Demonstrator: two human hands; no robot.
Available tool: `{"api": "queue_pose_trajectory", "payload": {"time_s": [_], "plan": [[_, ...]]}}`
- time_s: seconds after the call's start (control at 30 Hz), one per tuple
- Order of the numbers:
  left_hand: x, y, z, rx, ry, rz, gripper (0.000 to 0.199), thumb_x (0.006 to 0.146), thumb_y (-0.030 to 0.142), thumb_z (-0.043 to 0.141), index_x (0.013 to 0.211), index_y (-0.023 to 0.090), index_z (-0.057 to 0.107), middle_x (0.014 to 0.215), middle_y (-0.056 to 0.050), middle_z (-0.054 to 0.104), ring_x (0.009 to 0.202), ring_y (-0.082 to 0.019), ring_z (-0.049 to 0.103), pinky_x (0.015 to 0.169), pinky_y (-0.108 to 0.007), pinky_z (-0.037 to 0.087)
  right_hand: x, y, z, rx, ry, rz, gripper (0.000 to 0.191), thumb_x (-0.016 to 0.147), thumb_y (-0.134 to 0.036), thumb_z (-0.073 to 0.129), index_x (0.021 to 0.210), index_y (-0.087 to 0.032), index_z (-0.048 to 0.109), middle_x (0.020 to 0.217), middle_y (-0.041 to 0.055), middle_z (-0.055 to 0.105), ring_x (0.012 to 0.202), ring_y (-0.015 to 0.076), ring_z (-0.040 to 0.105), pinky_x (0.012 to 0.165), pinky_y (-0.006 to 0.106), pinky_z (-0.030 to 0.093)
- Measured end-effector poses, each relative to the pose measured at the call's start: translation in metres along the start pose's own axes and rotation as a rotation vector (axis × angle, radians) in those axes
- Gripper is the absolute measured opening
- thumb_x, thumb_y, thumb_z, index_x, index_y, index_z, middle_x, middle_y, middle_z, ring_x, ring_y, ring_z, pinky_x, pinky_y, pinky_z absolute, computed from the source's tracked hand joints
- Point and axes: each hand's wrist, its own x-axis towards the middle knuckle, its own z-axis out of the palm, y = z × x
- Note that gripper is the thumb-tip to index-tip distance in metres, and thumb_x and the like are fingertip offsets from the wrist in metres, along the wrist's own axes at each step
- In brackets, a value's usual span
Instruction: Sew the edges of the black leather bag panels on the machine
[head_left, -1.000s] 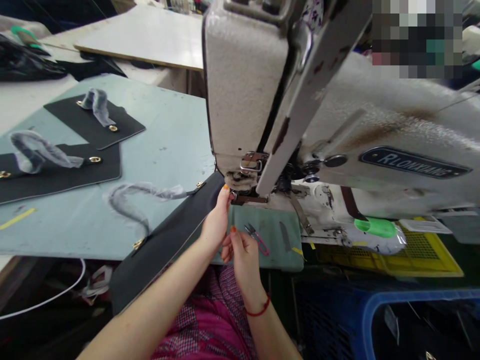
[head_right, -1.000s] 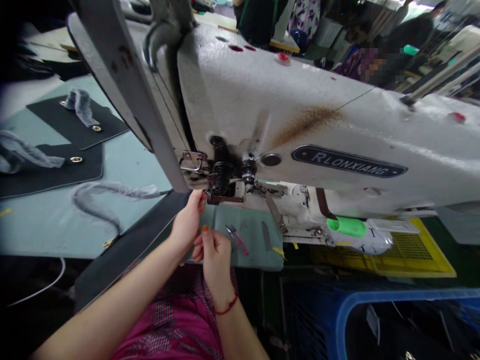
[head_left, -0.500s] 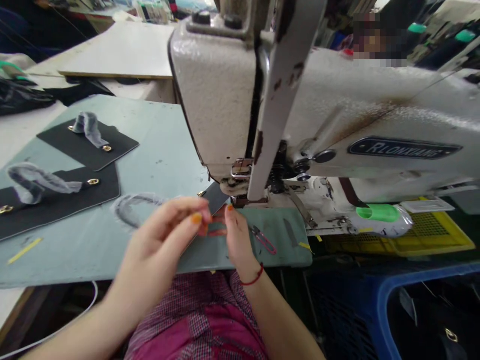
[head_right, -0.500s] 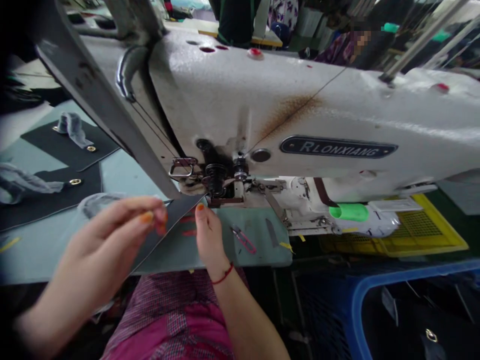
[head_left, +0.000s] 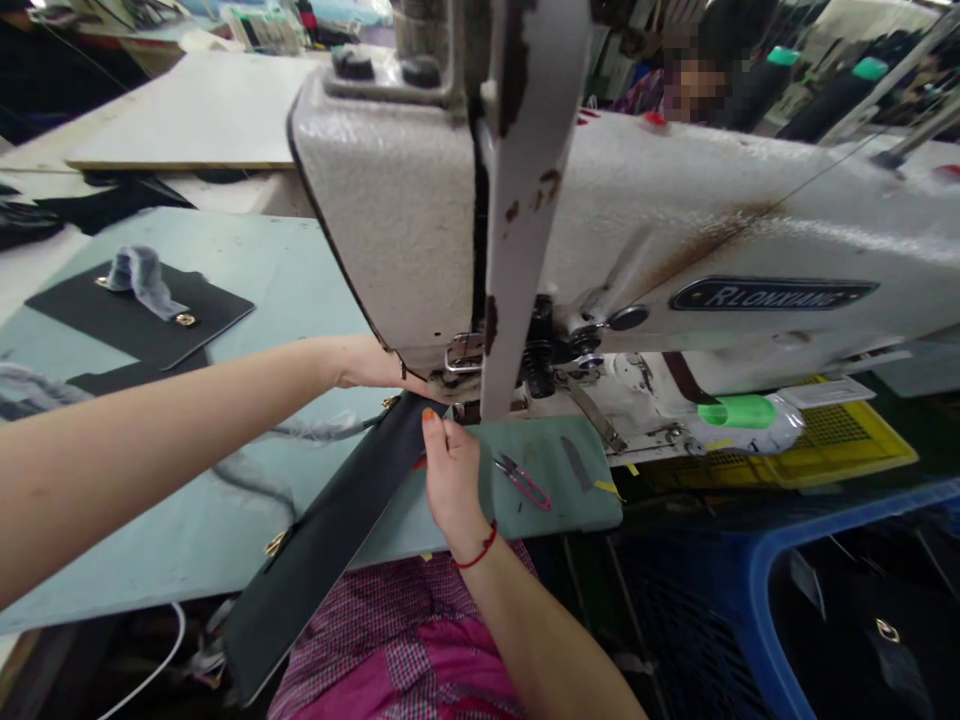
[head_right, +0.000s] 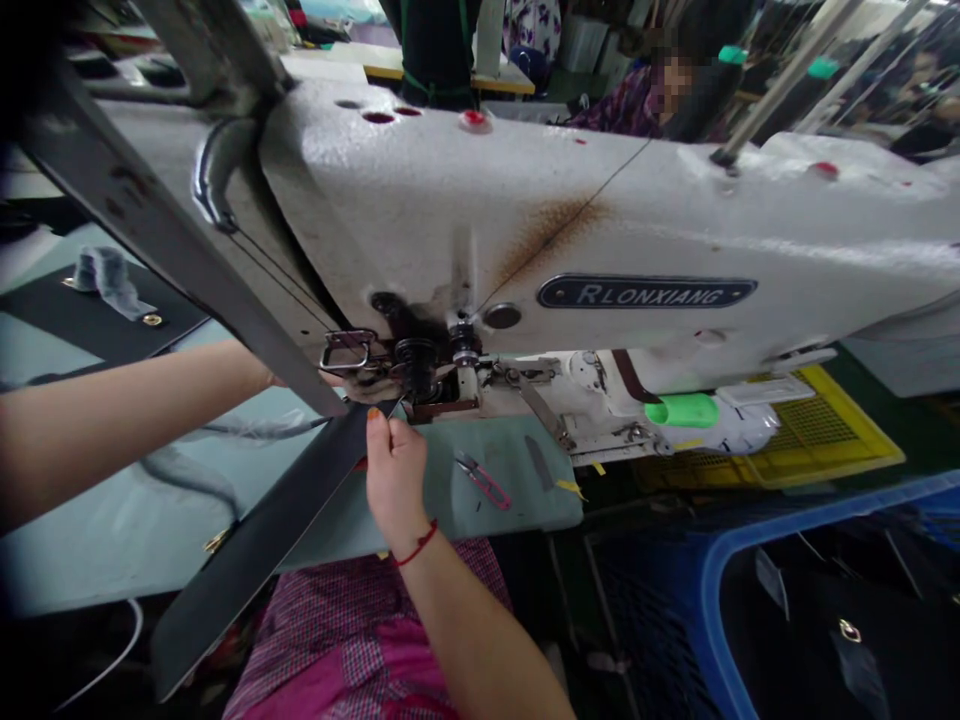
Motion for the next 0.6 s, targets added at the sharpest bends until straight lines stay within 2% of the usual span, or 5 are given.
{"api": "queue_pose_trajectory", "payload": {"time_s": [0.07, 0.13, 0.3, 0.43, 0.6], "plan": [[-0.002, -0.006, -0.002, -0.028, -0.204, -0.073, 0.034, 0.04, -0.01, 0.074, 0.047, 0.018, 0.056, 0.055, 0.004, 0.065, 0.092, -0.027, 0.07, 0.092, -0.048, 0.053, 0.0, -0.004, -0.004, -0.028, -0.007, -0.029, 0.049, 0.094, -0.048, 0.045, 0.056, -0.02, 0.032, 0.054, -0.0036, 0.031, 0.054, 0.0106, 0.031, 0.05, 0.025, 0.022], [-0.001, -0.017, -0.005, -0.06, -0.272, -0.049, 0.029, 0.043, -0.007, 0.077, 0.058, 0.015, 0.066, 0.062, 0.0, 0.069, 0.094, -0.028, 0.071, 0.092, -0.048, 0.053, 0.0, -0.008, -0.01, -0.03, -0.033, -0.043, 0.048, 0.094, -0.047, 0.045, 0.056, -0.02, 0.031, 0.054, -0.0038, 0.029, 0.054, 0.0104, 0.029, 0.05, 0.025, 0.02], [-0.003, -0.043, -0.006, -0.035, -0.239, 0.022, 0.037, 0.05, 0.014, 0.086, 0.086, 0.013, 0.075, 0.087, -0.007, 0.077, 0.093, -0.025, 0.071, 0.094, -0.044, 0.053, 0.004, -0.011, -0.032, 0.006, -0.146, -0.026, 0.047, 0.092, -0.048, 0.048, 0.058, -0.02, 0.032, 0.058, -0.0035, 0.027, 0.055, 0.01, 0.026, 0.051, 0.025, 0.019], [-0.011, -0.052, -0.003, -0.004, -0.219, 0.012, 0.033, 0.054, 0.025, 0.088, 0.085, 0.02, 0.077, 0.087, -0.006, 0.078, 0.096, -0.027, 0.071, 0.092, -0.04, 0.056, 0.011, -0.015, -0.048, -0.01, -0.268, 0.027, 0.047, 0.09, -0.052, 0.05, 0.059, -0.019, 0.036, 0.058, -0.003, 0.028, 0.056, 0.0103, 0.027, 0.049, 0.024, 0.019], [-0.01, -0.062, -0.004, 0.004, -0.178, 0.038, 0.033, 0.055, 0.03, 0.087, 0.087, 0.022, 0.078, 0.092, -0.007, 0.077, 0.098, -0.029, 0.07, 0.092, -0.043, 0.056, 0.015, -0.025, -0.06, -0.092, -0.318, 0.032, 0.046, 0.088, -0.051, 0.052, 0.058, -0.019, 0.039, 0.058, -0.0029, 0.031, 0.055, 0.0101, 0.027, 0.048, 0.023, 0.019]]}}
